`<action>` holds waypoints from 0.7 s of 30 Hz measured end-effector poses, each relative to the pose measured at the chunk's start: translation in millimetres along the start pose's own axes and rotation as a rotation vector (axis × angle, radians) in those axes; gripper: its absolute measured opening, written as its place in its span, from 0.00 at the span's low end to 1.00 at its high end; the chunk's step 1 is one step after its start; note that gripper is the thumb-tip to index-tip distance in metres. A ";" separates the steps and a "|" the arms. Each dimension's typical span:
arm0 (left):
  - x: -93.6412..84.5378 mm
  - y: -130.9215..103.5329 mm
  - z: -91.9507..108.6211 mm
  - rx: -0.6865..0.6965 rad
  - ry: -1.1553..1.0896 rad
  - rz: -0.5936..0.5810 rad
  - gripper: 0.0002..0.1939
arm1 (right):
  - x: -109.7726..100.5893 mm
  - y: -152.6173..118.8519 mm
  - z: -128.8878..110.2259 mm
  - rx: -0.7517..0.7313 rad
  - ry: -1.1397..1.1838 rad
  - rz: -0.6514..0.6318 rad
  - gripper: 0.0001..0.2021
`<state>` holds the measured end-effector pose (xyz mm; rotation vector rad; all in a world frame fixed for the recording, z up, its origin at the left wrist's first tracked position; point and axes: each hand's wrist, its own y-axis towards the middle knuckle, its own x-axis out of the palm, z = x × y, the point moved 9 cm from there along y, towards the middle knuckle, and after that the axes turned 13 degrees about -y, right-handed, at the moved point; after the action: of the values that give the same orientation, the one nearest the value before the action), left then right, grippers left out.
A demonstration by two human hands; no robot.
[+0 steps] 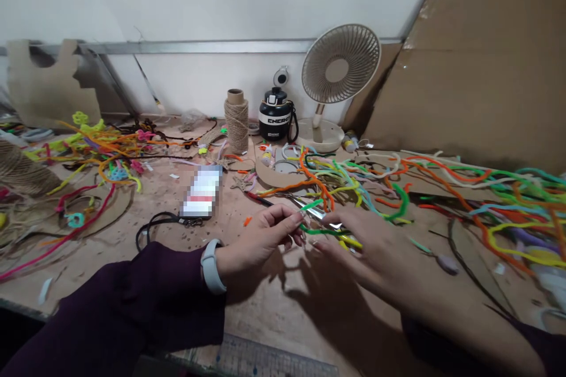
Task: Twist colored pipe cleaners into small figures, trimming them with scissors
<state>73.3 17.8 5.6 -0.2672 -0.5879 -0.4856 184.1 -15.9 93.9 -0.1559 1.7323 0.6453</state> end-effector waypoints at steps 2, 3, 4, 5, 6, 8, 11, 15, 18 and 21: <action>0.8 0.5 1.2 0.006 0.035 -0.001 0.23 | 9.9 -3.1 -11.5 -0.058 -0.023 -0.002 0.13; 2.4 0.6 2.8 0.013 0.072 -0.015 0.23 | 11.7 -4.1 -15.1 -0.085 -0.039 0.011 0.13; 4.2 0.5 5.0 0.025 0.116 -0.033 0.23 | 12.0 -4.8 -17.9 -0.114 -0.062 0.028 0.14; 5.8 0.3 7.6 0.042 0.162 -0.050 0.22 | 10.9 -5.5 -20.1 -0.144 -0.092 0.049 0.15; 7.0 0.0 10.1 0.063 0.207 -0.067 0.22 | 9.8 -6.2 -21.4 -0.172 -0.126 0.062 0.15; 8.4 -0.9 13.8 0.105 0.301 -0.096 0.21 | 9.8 -7.1 -22.4 -0.233 -0.189 0.059 0.14; 9.6 -2.5 12.7 0.126 0.425 -0.143 0.18 | 8.4 -7.6 -19.6 -0.312 -0.270 0.063 0.12; 11.1 -3.8 4.6 0.047 0.435 -0.182 0.17 | 3.4 -5.9 -16.2 -0.416 -0.318 0.043 0.10; 13.2 -4.7 -4.3 -0.076 0.350 -0.203 0.19 | -9.7 -4.3 -18.3 -0.463 -0.347 0.122 0.13; 12.9 -6.0 -12.0 -0.184 0.237 -0.189 0.20 | -18.1 -5.0 -21.5 -0.488 -0.369 0.194 0.13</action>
<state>85.3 3.5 4.2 -0.3253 -0.3386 -0.7450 172.7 -35.0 111.8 -0.1940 1.2209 1.1590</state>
